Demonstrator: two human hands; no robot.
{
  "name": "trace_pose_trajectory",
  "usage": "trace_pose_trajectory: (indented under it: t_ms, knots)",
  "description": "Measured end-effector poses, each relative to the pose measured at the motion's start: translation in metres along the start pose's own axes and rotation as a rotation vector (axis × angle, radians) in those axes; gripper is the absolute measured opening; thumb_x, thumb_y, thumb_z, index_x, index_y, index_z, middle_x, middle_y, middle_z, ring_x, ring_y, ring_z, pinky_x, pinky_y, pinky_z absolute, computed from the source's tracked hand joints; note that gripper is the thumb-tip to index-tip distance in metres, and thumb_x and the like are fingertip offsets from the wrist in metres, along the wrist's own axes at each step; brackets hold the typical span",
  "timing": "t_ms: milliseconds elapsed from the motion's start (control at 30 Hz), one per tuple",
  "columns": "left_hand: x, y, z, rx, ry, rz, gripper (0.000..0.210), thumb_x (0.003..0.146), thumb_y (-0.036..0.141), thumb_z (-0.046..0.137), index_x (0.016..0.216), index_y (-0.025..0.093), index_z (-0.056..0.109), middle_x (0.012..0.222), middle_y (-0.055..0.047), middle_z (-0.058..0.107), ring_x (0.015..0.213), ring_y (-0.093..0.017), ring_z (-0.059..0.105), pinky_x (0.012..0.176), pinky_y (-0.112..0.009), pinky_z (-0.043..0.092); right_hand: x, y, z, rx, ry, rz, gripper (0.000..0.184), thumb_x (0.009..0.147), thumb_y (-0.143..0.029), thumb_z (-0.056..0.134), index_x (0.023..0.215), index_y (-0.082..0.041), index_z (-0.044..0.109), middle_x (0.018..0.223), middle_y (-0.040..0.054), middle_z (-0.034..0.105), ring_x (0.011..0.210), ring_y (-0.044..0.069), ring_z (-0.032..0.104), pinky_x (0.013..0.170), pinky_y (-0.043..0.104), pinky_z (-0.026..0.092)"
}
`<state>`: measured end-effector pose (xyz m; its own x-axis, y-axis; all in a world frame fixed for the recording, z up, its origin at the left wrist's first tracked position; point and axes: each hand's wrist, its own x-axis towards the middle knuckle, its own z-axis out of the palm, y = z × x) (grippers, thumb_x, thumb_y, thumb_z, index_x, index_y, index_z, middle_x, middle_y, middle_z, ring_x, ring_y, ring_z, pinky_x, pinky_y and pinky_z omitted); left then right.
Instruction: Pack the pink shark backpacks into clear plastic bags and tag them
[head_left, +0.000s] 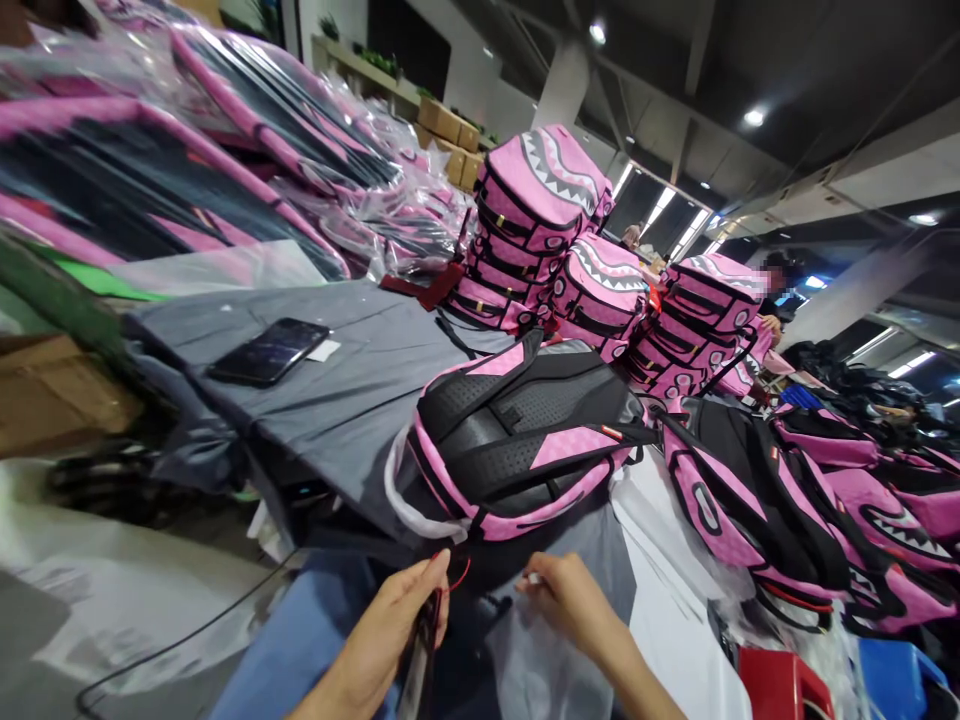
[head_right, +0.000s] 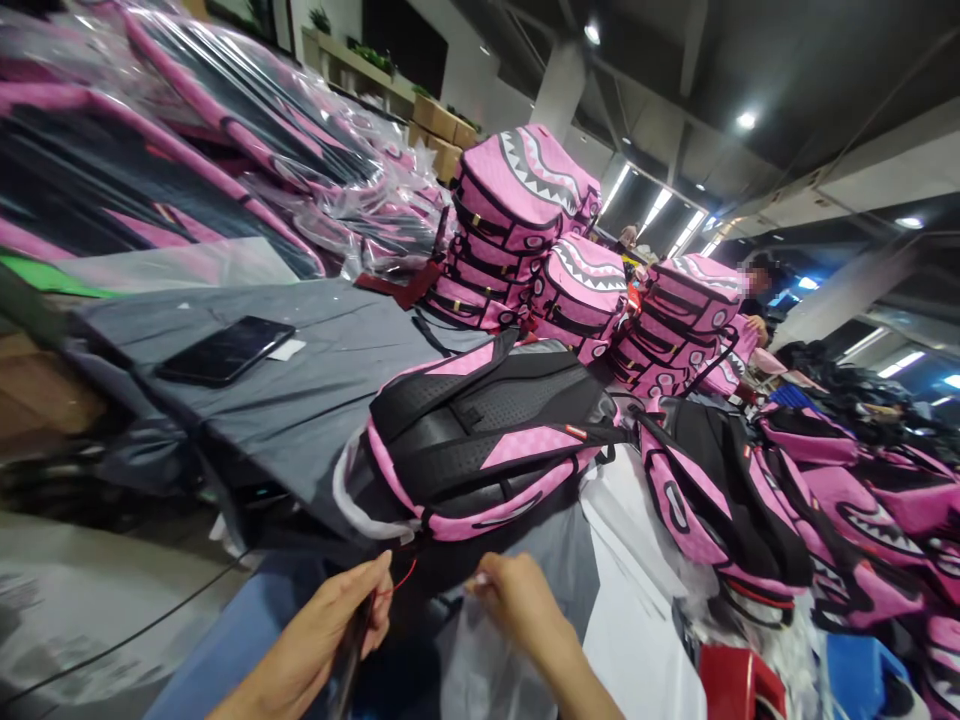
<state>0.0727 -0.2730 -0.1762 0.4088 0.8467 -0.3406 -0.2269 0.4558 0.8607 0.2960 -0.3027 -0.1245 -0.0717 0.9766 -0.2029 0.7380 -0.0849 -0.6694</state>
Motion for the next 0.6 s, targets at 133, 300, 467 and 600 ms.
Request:
trace_pose_trajectory:
  t_ms: [133, 300, 467, 600]
  knots:
    - [-0.003, -0.022, 0.006, 0.333, 0.032, 0.353, 0.053, 0.085, 0.074, 0.058, 0.076, 0.022, 0.065, 0.069, 0.0, 0.066, 0.066, -0.017, 0.062, 0.065, -0.024, 0.051, 0.034, 0.0, 0.038, -0.022, 0.207, -0.122, 0.025, 0.088, -0.034, 0.054, 0.085, -0.019, 0.075, 0.065, 0.0051, 0.066, 0.056, 0.016, 0.051, 0.056, 0.026, 0.034]
    - [0.007, -0.079, 0.013, 0.913, 0.094, 0.863, 0.03, 0.104, 0.036, 0.042, 0.109, 0.027, 0.071, 0.089, -0.005, 0.075, 0.077, -0.02, 0.072, 0.072, -0.026, 0.058, 0.044, -0.006, 0.053, 0.164, 0.417, -0.14, 0.053, 0.096, -0.058, 0.045, 0.079, -0.016, 0.072, 0.058, 0.0017, 0.054, 0.053, 0.013, 0.04, 0.054, 0.026, 0.033]
    - [0.015, -0.082, 0.01, 1.433, 0.085, 0.904, 0.046, 0.085, -0.006, 0.034, 0.096, 0.021, 0.07, 0.079, -0.003, 0.071, 0.066, -0.019, 0.069, 0.068, -0.027, 0.058, 0.034, -0.02, 0.05, 0.225, 0.378, -0.142, 0.053, 0.095, -0.062, 0.048, 0.072, -0.017, 0.064, 0.059, -0.0017, 0.047, 0.055, 0.012, 0.038, 0.053, 0.025, 0.032]
    - [0.007, -0.06, 0.005, 1.45, 0.046, 0.934, 0.048, 0.075, -0.009, 0.041, 0.099, 0.02, 0.07, 0.085, -0.005, 0.075, 0.073, -0.021, 0.073, 0.074, -0.031, 0.061, 0.029, -0.03, 0.057, 0.138, 0.356, -0.121, 0.031, 0.077, -0.048, 0.074, 0.083, -0.018, 0.067, 0.062, -0.0027, 0.056, 0.055, 0.013, 0.045, 0.054, 0.024, 0.036]
